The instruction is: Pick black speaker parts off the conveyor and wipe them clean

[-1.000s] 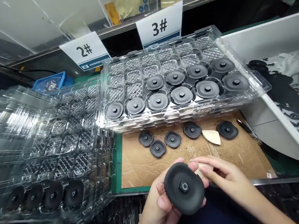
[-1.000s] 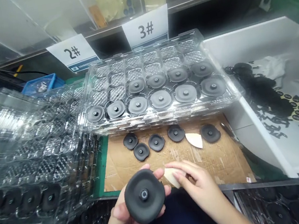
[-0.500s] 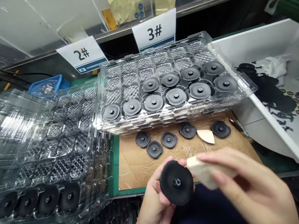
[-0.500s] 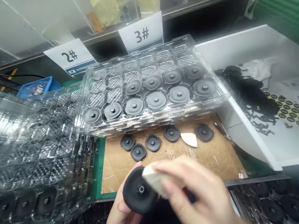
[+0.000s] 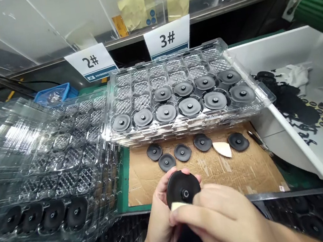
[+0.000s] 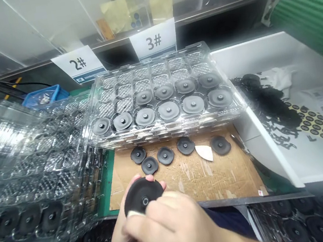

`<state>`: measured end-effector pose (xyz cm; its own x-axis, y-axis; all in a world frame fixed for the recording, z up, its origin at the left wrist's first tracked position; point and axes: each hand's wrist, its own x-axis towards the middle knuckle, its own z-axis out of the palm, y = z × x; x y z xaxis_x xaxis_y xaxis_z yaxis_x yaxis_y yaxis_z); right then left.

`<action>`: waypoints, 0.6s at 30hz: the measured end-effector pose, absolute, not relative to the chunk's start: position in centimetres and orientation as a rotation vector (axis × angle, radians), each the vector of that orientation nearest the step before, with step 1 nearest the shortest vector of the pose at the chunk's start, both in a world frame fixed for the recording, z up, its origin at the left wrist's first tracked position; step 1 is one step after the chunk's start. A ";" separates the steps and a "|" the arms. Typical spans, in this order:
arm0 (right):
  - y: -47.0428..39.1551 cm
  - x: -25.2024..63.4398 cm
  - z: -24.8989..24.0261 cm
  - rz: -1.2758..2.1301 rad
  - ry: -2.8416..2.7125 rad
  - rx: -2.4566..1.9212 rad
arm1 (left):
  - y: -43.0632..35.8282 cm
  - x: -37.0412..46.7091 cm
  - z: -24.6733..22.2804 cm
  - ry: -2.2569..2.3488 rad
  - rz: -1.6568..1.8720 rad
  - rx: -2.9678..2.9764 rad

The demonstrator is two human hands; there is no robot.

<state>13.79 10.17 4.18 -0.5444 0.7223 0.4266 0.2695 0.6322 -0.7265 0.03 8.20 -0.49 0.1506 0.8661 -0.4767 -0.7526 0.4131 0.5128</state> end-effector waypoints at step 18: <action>8.1 20.1 -5.2 0.823 -1.731 -1.558 | 8.3 -0.7 -3.9 0.628 0.724 0.190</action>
